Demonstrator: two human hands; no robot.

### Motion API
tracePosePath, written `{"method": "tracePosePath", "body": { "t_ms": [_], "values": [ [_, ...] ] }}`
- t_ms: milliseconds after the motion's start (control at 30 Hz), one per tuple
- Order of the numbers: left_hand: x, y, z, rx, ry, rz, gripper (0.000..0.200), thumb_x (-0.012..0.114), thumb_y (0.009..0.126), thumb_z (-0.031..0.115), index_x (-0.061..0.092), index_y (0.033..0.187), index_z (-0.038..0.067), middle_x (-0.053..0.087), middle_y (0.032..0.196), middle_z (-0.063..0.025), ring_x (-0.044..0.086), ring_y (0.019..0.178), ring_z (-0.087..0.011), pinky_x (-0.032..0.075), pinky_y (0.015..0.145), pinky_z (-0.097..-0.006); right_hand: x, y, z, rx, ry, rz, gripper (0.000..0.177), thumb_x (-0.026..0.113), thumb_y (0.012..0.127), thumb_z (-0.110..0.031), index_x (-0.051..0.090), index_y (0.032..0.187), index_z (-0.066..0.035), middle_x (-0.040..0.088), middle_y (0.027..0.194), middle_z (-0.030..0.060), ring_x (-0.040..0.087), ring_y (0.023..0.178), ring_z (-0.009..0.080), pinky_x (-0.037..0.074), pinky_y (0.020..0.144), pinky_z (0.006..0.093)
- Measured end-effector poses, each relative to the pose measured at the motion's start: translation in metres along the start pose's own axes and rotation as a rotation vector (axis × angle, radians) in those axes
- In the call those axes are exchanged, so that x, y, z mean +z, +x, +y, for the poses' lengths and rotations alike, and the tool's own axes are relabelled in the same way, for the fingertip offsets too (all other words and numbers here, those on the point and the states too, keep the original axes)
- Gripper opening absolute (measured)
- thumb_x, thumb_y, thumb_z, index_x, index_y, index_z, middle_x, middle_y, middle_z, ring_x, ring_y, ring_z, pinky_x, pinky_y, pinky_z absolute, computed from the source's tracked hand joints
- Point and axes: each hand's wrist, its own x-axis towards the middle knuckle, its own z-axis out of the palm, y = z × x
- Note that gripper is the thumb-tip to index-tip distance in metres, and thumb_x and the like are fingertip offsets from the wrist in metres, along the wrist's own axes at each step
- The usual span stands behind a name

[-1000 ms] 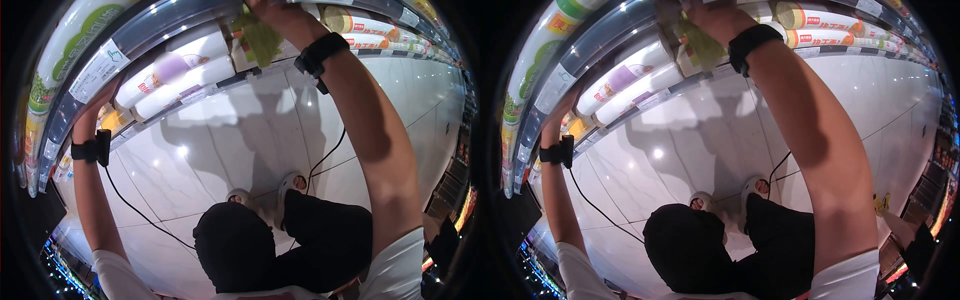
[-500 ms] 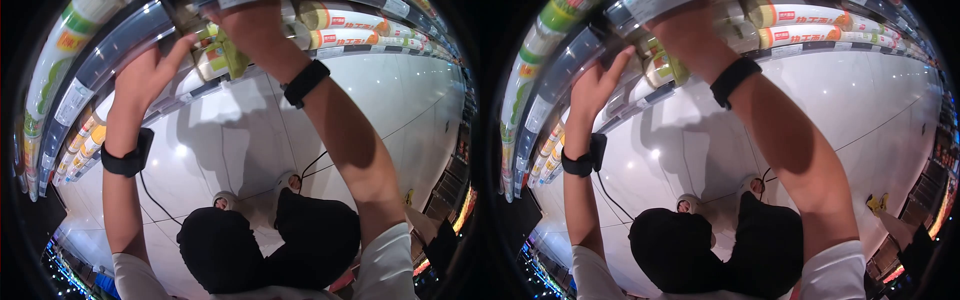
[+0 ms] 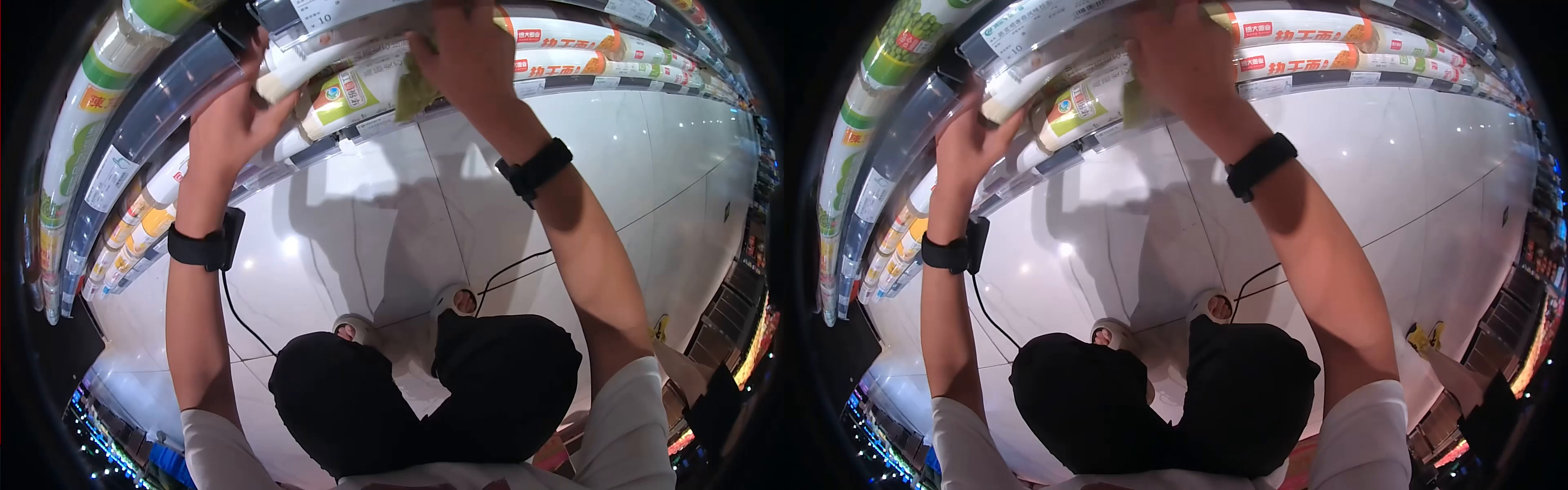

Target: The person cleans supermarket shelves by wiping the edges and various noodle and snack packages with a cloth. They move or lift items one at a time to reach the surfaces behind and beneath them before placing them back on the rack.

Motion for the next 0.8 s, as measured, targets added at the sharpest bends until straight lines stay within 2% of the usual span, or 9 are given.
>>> {"method": "tracePosePath", "body": {
  "t_ms": [167,233,433,467,533,633,667,733,800],
  "values": [
    [-0.003,-0.006,0.013,0.073,-0.049,-0.037,0.072,0.082,0.076,0.02,0.057,0.141,0.006,0.07,0.12,-0.0206,0.071,0.098,-0.0389,0.058,0.084,-0.0397,-0.018,0.005,0.004,-0.098,-0.094,-0.077,0.016,0.073,0.081,-0.021,0.066,0.089,-0.008,0.063,0.082,0.0145,0.068,0.071,0.0341,0.055,0.061,0.0468],
    [-0.006,-0.008,0.017,-0.056,-0.044,-0.102,0.074,0.083,0.074,0.02,0.057,0.142,0.009,0.069,0.124,-0.0195,0.07,0.102,-0.0384,0.058,0.086,-0.0399,-0.026,0.007,0.0,-0.114,-0.13,-0.097,0.017,0.073,0.081,-0.021,0.066,0.09,-0.008,0.063,0.084,0.0148,0.068,0.07,0.0336,0.056,0.061,0.0461],
    [-0.015,-0.009,0.017,0.017,0.007,-0.136,0.077,0.084,0.07,0.02,0.058,0.142,0.016,0.066,0.131,-0.0171,0.066,0.11,-0.0369,0.055,0.091,-0.041,-0.044,0.01,-0.001,-0.146,-0.108,-0.129,0.018,0.074,0.078,-0.018,0.066,0.092,-0.01,0.063,0.09,0.0155,0.068,0.069,0.0315,0.057,0.061,0.0449],
    [-0.014,-0.008,0.019,0.015,0.007,-0.135,0.077,0.084,0.07,0.02,0.058,0.142,0.016,0.066,0.131,-0.0171,0.066,0.11,-0.0369,0.055,0.091,-0.041,-0.045,0.009,0.0,-0.173,-0.051,-0.066,0.018,0.074,0.078,-0.017,0.067,0.093,-0.009,0.063,0.091,0.0157,0.068,0.068,0.0316,0.057,0.06,0.0452],
    [-0.013,-0.006,0.023,0.082,0.02,-0.092,0.072,0.082,0.072,0.013,0.058,0.139,0.007,0.071,0.114,-0.0191,0.068,0.103,-0.0387,0.055,0.089,-0.0414,-0.041,0.006,0.001,-0.198,0.012,-0.006,0.018,0.074,0.078,-0.016,0.067,0.094,-0.009,0.063,0.093,0.0158,0.068,0.068,0.0316,0.057,0.06,0.0455],
    [-0.009,-0.007,0.018,0.064,-0.015,-0.092,0.072,0.084,0.074,0.016,0.058,0.141,0.008,0.071,0.115,-0.0182,0.069,0.102,-0.0394,0.055,0.09,-0.041,-0.029,0.003,0.006,-0.19,0.0,0.027,0.02,0.074,0.079,-0.017,0.068,0.096,-0.009,0.062,0.088,0.0154,0.067,0.068,0.0317,0.056,0.06,0.0456],
    [-0.006,-0.008,0.015,0.063,-0.022,-0.097,0.072,0.084,0.074,0.016,0.058,0.141,0.008,0.071,0.115,-0.0182,0.069,0.102,-0.0394,0.055,0.09,-0.041,-0.024,0.003,0.008,-0.158,-0.054,-0.032,0.019,0.074,0.079,-0.017,0.069,0.095,-0.009,0.063,0.088,0.016,0.067,0.069,0.0322,0.056,0.061,0.0461],
    [-0.003,-0.007,0.01,-0.052,0.013,-0.092,0.076,0.086,0.077,0.027,0.056,0.144,0.01,0.068,0.13,-0.0166,0.067,0.115,-0.035,0.053,0.098,-0.0382,-0.019,0.01,0.009,-0.132,-0.109,-0.092,0.018,0.074,0.079,-0.018,0.07,0.094,-0.008,0.065,0.087,0.0166,0.068,0.071,0.0327,0.056,0.063,0.0466],
    [-0.007,-0.002,0.014,-0.117,-0.038,-0.093,0.075,0.086,0.078,0.029,0.057,0.144,0.008,0.067,0.131,-0.0172,0.066,0.117,-0.033,0.052,0.099,-0.0377,-0.019,0.02,0.011,-0.121,-0.17,-0.201,0.016,0.074,0.079,-0.018,0.071,0.089,-0.007,0.069,0.089,0.0178,0.069,0.075,0.0336,0.056,0.068,0.0478]
  ]
}}
